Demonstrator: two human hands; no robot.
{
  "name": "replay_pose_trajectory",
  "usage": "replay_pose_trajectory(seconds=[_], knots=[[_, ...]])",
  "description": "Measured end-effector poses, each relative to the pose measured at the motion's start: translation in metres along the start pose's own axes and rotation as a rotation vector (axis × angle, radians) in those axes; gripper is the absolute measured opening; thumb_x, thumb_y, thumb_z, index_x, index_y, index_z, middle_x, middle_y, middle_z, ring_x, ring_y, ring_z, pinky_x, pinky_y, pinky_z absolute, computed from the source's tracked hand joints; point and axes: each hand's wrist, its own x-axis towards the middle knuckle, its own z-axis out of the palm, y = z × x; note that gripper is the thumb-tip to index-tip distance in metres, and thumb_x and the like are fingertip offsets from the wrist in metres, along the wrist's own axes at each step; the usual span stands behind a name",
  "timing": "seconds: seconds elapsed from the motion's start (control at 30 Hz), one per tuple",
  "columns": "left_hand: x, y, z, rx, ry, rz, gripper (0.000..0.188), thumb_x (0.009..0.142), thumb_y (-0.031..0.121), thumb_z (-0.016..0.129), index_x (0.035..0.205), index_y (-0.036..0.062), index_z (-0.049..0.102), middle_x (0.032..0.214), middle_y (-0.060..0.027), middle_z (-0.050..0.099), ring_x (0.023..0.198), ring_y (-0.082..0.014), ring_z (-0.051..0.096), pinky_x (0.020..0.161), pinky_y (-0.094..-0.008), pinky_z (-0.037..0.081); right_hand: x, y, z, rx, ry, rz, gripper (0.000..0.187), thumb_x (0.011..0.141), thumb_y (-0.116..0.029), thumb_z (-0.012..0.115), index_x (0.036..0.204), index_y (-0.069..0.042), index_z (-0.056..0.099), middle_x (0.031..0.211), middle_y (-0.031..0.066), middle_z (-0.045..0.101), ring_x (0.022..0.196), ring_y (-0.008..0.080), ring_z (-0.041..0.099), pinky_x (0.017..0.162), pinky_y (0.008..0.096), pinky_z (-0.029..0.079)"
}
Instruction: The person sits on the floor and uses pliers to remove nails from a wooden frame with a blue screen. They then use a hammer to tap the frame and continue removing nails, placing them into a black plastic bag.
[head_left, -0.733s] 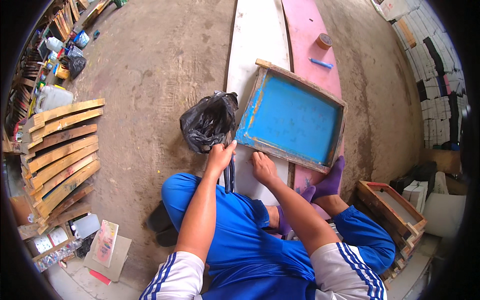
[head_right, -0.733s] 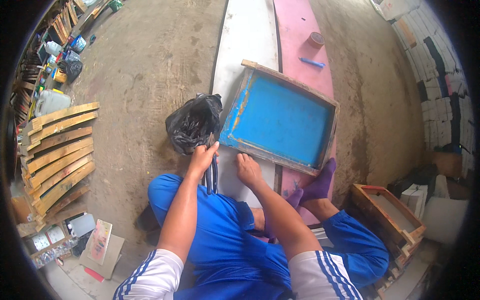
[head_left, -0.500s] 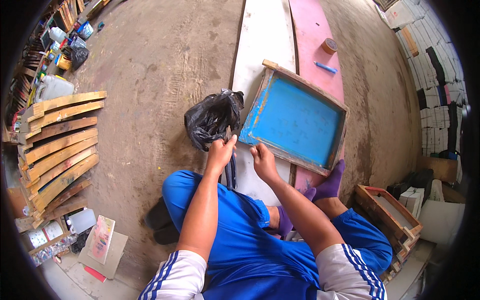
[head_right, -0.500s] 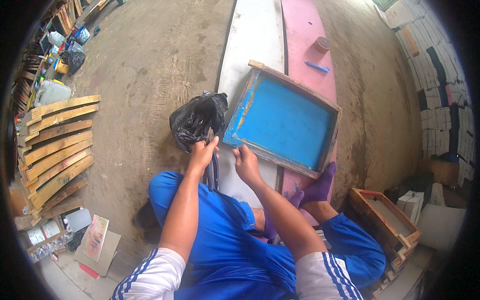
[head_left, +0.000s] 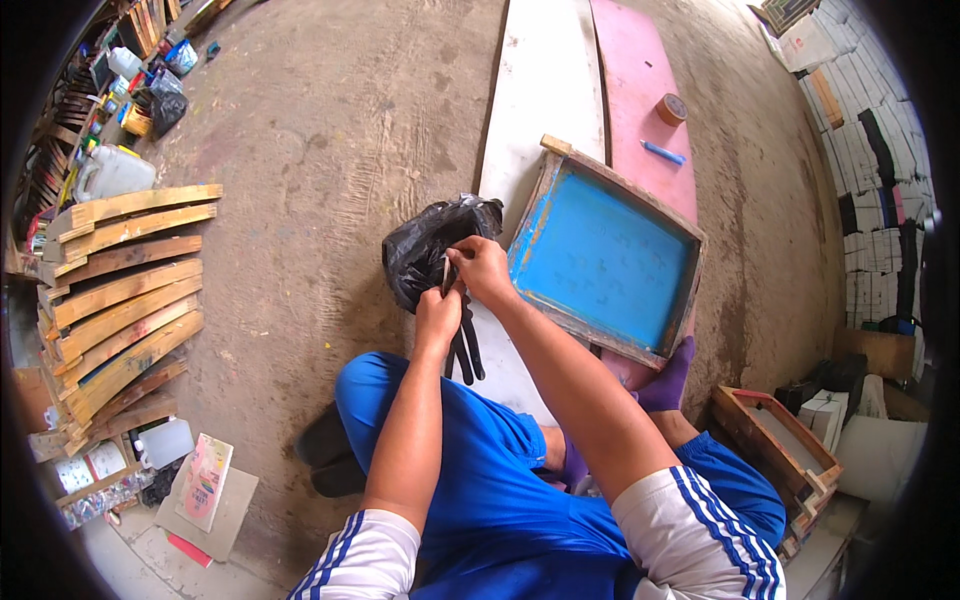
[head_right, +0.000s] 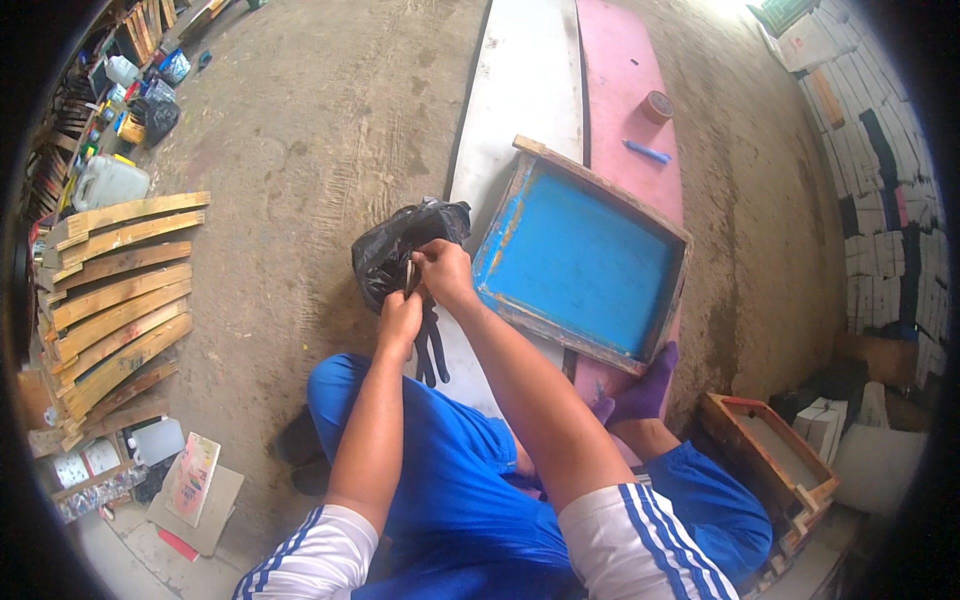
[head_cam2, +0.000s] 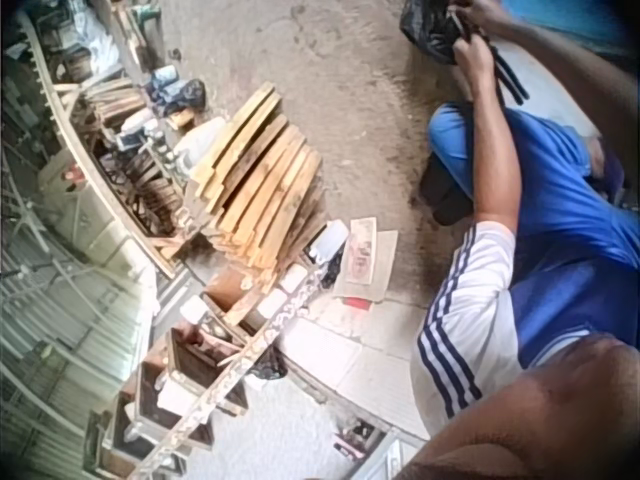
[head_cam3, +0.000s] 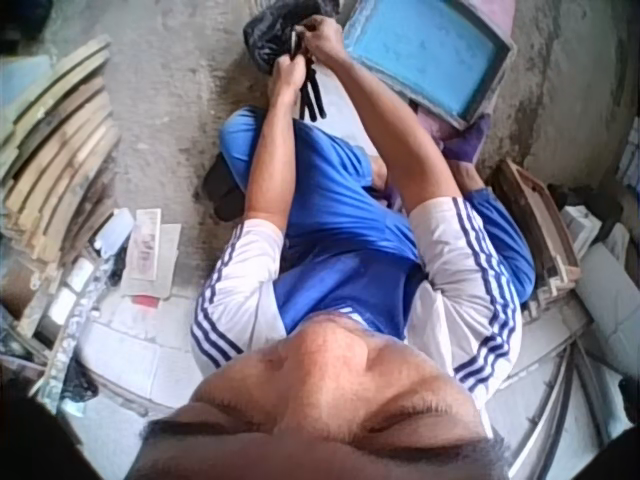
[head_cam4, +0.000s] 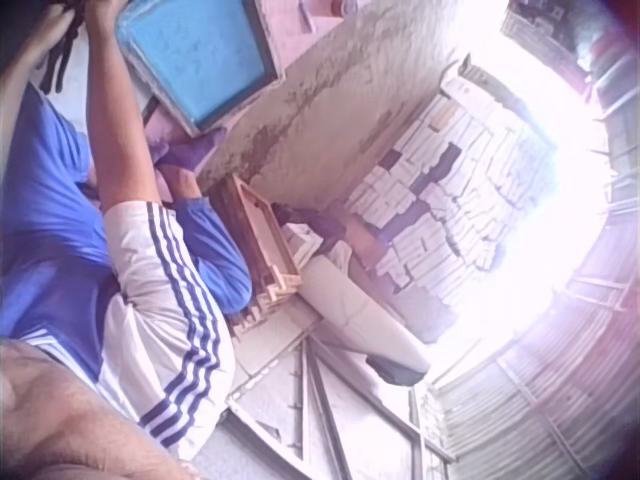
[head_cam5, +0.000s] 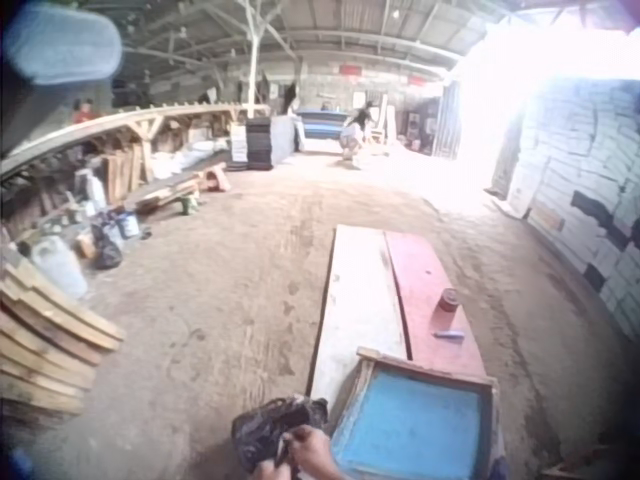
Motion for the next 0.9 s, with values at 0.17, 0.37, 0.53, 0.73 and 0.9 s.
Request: replay_pose_trajectory(seconds=[0.17,0.37,0.53,0.73,0.9], knots=[[0.013,-0.025,0.017,-0.024,-0.079,0.055,0.053,0.1,0.045,0.067,0.078,-0.0035,0.069,0.069,-0.0077,0.067,0.065,-0.0158,0.063,0.061,-0.0361,0.048,-0.012,0.031,-0.013,0.167,0.054,-0.086,0.027,0.093,-0.01,0.074,0.118,0.0,0.074,0.097,0.014,0.078,0.086,0.0185,0.074,0.077,0.0347,0.057],[0.008,-0.032,0.023,-0.026,-0.151,0.077,0.055,0.098,0.049,0.069,0.075,-0.001,0.069,0.065,-0.0079,0.067,0.059,-0.0175,0.067,0.057,-0.0348,0.049,-0.084,0.075,-0.055,0.093,0.147,-0.1,0.016,0.092,-0.009,0.078,0.097,0.002,0.069,0.084,0.0074,0.074,0.077,0.0121,0.066,0.071,0.0316,0.054],[0.014,-0.042,0.029,-0.032,-0.177,0.052,0.054,0.097,0.049,0.069,0.075,-0.0009,0.069,0.064,-0.01,0.068,0.059,-0.02,0.069,0.057,-0.0342,0.051,-0.149,0.138,-0.051,-0.16,0.203,-0.31,0.009,0.092,-0.007,0.074,0.099,-0.003,0.071,0.091,0.0163,0.073,0.082,0.0292,0.073,0.073,0.0397,0.056],[0.01,-0.044,0.031,0.04,-0.195,0.063,0.055,0.097,0.05,0.068,0.076,-0.0011,0.07,0.065,-0.011,0.069,0.061,-0.0209,0.071,0.06,-0.0353,0.053,-0.179,0.131,-0.032,-0.48,0.288,-0.281,0.021,0.091,-0.015,0.073,0.111,-0.01,0.076,0.094,0.0118,0.068,0.089,0.0329,0.068,0.078,0.0439,0.057],[0.008,-0.054,0.038,0.112,-0.264,0.051,0.052,0.1,0.049,0.066,0.082,0.001,0.069,0.068,-0.0099,0.069,0.06,-0.0173,0.067,0.057,-0.0333,0.051,-0.182,0.133,-0.029,-0.36,0.199,-0.313,0.037,0.092,-0.03,0.075,0.123,-0.01,0.073,0.093,0.0107,0.067,0.091,0.0321,0.067,0.077,0.0426,0.055]])
